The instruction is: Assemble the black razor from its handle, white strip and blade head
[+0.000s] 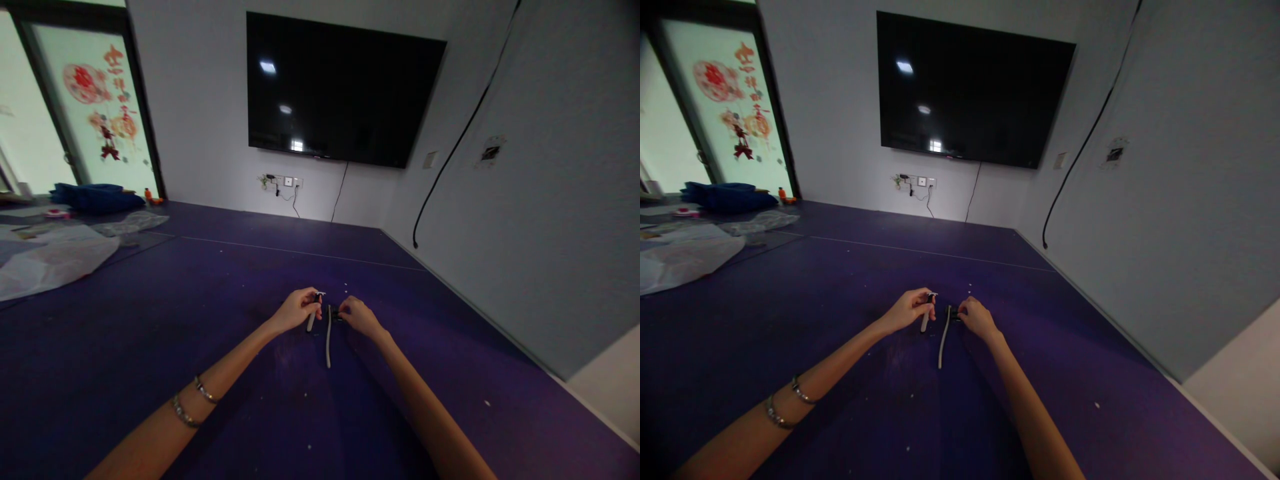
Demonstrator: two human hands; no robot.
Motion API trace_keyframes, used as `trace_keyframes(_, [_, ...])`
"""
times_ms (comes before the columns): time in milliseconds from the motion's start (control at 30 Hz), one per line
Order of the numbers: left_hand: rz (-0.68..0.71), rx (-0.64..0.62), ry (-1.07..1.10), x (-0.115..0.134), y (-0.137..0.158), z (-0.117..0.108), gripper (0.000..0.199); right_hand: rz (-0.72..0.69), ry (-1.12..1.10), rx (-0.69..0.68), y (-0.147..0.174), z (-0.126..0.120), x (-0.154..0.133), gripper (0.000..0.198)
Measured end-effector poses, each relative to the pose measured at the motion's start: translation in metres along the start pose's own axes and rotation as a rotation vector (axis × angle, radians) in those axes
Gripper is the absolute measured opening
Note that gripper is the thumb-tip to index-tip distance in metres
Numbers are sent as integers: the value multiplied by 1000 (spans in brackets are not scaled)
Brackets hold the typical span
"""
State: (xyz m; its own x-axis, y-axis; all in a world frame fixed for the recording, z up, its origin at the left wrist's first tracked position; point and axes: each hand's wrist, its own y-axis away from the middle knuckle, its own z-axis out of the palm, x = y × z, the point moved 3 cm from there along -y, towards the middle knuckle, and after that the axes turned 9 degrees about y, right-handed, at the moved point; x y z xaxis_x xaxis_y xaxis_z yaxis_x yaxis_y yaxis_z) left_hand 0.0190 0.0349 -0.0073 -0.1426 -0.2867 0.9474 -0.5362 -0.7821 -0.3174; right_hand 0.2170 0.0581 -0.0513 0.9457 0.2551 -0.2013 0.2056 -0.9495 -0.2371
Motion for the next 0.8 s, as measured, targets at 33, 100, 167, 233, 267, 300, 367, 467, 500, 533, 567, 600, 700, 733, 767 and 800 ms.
trace_keyframes(33, [-6,1,-1,0,0,0,7,1,-11,3,-1,1,1,12])
trace_keyframes(100, [-12,3,-2,1,1,1,8,4,-30,13,-1,1,3,12])
trace_keyframes(167, [-15,6,-3,3,1,1,8,-3,-62,39,-2,0,3,13])
trace_keyframes(233, [-17,9,0,5,2,2,8,-15,-126,78,-3,-3,3,13])
trace_keyframes(267, [-19,8,2,5,2,2,8,-20,-172,97,-3,-5,3,14])
trace_keyframes(300, [-20,9,6,6,2,2,8,-20,-224,112,-3,-7,3,14])
trace_keyframes(367, [-20,10,11,6,2,3,8,1,-332,128,-3,-12,2,16])
trace_keyframes(467, [-18,7,14,6,2,3,9,71,-465,122,-1,-18,2,18])
trace_keyframes(500, [-18,6,17,6,2,4,9,94,-496,115,-1,-20,1,19])
trace_keyframes(533, [-18,4,19,6,3,4,9,112,-519,105,0,-21,1,19])
trace_keyframes(567, [-18,5,20,6,3,4,9,122,-535,92,0,-21,0,19])
trace_keyframes(600, [-16,5,17,6,3,5,8,126,-547,77,1,-22,-1,19])
trace_keyframes(700, [-6,10,6,8,3,5,8,120,-570,33,2,-21,-4,21])
trace_keyframes(733, [-5,11,7,8,3,5,8,124,-578,22,3,-21,-4,22])
trace_keyframes(767, [-5,13,11,7,3,5,7,132,-587,15,3,-21,-4,23])
trace_keyframes(800, [-6,14,15,6,3,5,7,141,-594,11,3,-21,-4,23])
